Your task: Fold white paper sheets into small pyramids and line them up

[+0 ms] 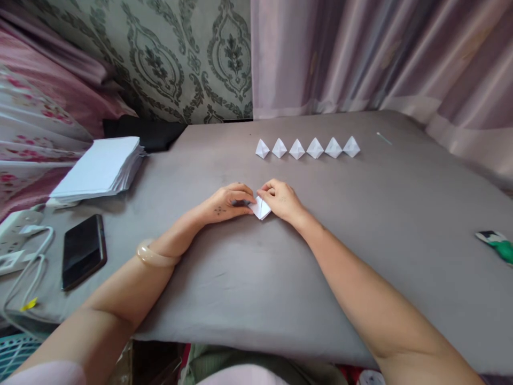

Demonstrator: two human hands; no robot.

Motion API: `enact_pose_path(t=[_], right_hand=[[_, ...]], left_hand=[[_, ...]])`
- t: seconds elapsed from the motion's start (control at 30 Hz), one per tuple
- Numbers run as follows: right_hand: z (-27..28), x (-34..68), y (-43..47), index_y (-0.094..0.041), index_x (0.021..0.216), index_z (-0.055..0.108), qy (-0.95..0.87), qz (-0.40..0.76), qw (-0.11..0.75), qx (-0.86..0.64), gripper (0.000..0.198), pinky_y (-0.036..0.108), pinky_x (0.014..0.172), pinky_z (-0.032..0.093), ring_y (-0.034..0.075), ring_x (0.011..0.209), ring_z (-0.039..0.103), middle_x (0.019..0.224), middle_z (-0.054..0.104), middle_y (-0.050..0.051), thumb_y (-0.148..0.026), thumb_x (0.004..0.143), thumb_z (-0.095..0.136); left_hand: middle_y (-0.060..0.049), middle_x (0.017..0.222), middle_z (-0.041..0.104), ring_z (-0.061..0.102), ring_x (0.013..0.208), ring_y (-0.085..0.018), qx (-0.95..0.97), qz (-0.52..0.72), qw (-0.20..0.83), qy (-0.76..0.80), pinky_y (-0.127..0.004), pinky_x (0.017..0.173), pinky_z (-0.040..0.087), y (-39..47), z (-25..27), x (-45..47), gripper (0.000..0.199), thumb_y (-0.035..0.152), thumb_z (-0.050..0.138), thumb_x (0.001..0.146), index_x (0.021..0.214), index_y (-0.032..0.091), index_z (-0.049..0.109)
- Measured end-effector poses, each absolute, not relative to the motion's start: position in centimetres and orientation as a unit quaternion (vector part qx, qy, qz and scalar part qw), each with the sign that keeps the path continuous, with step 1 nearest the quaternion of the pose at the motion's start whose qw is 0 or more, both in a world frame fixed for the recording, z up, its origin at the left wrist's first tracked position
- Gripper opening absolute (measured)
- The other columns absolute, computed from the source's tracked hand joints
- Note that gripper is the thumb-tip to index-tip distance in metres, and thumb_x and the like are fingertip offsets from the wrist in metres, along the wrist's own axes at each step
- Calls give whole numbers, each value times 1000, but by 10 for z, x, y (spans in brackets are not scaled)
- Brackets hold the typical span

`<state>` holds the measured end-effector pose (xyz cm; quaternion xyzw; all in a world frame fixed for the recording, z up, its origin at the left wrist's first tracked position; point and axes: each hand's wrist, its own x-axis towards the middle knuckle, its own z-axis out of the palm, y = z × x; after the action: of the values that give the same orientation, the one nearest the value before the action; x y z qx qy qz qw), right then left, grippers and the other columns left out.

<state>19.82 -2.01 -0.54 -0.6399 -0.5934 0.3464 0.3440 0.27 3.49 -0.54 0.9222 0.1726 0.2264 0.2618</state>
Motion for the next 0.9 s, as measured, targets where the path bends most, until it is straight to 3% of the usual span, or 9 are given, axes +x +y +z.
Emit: enact_pose_path(t=[0.27, 0.43, 0.6, 0.73, 0.9], right_hand=[[-16, 199, -28, -21, 86, 67, -676, 112, 281, -672, 13, 32, 76, 44, 21, 89, 60, 100, 63, 8, -33, 83, 61], [-10, 203, -38, -20, 90, 66, -732, 120, 276, -611, 16, 31, 78, 45, 19, 84, 60, 90, 65, 6, -21, 88, 50], [-1, 208, -63, -16, 94, 67, -780, 116, 217, -575, 31, 33, 87, 45, 22, 98, 60, 101, 67, 9, -4, 81, 41], [-4, 210, -81, -14, 102, 66, -792, 89, 219, -564, 35, 35, 94, 45, 23, 106, 58, 114, 63, 10, -5, 81, 40], [-6, 208, -84, -16, 104, 66, -790, 78, 219, -568, 31, 36, 93, 45, 24, 105, 57, 111, 62, 10, -12, 84, 43]], left_hand=[[-10, 100, 65, 59, 95, -18, 948, 205, 202, 133, -30, 87, 47, 33, -14, 3, 24, 30, 51, 94, 100, 17, 70], [-10, 98, 63, 58, 94, -18, 960, 181, 169, 133, -30, 85, 47, 27, -8, 5, 27, 28, 45, 96, 101, 16, 69], [-11, 101, 63, 59, 93, -19, 964, 163, 145, 150, -30, 84, 48, 19, -6, 4, 30, 27, 41, 97, 101, 15, 69], [-11, 103, 64, 60, 94, -19, 966, 150, 112, 179, -31, 82, 48, 12, -6, 4, 35, 28, 36, 99, 101, 15, 68], [-11, 104, 65, 60, 97, -20, 958, 161, 131, 198, -32, 85, 49, 11, -7, 4, 29, 33, 46, 95, 102, 15, 68]])
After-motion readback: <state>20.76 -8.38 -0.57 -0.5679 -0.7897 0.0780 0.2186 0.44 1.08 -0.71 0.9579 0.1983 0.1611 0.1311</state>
